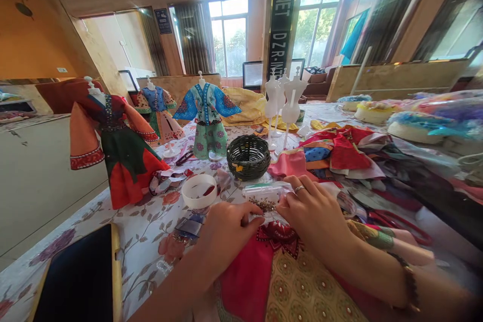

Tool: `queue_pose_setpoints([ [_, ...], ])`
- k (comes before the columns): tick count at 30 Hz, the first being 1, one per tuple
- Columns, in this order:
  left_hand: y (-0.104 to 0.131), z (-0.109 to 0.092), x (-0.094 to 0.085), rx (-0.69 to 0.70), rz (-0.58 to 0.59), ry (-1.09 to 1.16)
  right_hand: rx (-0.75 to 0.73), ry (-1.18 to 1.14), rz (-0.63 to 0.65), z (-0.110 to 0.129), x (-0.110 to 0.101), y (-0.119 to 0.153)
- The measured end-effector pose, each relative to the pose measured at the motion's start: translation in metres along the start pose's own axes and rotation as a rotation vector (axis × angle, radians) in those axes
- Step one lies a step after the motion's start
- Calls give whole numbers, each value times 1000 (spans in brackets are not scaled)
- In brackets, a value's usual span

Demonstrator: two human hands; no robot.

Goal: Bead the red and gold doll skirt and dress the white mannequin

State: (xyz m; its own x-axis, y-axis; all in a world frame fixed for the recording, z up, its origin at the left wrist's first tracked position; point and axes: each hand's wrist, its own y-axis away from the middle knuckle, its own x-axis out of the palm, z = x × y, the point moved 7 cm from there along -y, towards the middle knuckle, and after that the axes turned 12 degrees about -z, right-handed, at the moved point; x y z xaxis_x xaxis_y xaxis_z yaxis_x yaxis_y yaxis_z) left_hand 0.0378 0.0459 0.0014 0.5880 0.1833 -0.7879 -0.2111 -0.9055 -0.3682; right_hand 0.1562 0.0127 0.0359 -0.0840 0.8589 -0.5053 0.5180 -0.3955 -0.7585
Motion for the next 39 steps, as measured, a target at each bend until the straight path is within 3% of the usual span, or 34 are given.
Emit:
queue_pose_setpoints([
  [8, 0, 4, 0, -99, -1, 189, 28, 6, 39, -1, 1, -1],
  [15, 1, 8, 4, -292, 94, 393, 116, -66, 237, -2, 12, -1],
  [20, 1, 10, 4, -366, 81, 435, 228, -206, 298, -6, 27, 5],
  [28, -1, 21, 9, -397, 92, 464, 246, -270, 331, -4, 43, 15],
  [39, 1, 24, 18, -504, 159, 673, 163, -287, 306, 2, 30, 6],
])
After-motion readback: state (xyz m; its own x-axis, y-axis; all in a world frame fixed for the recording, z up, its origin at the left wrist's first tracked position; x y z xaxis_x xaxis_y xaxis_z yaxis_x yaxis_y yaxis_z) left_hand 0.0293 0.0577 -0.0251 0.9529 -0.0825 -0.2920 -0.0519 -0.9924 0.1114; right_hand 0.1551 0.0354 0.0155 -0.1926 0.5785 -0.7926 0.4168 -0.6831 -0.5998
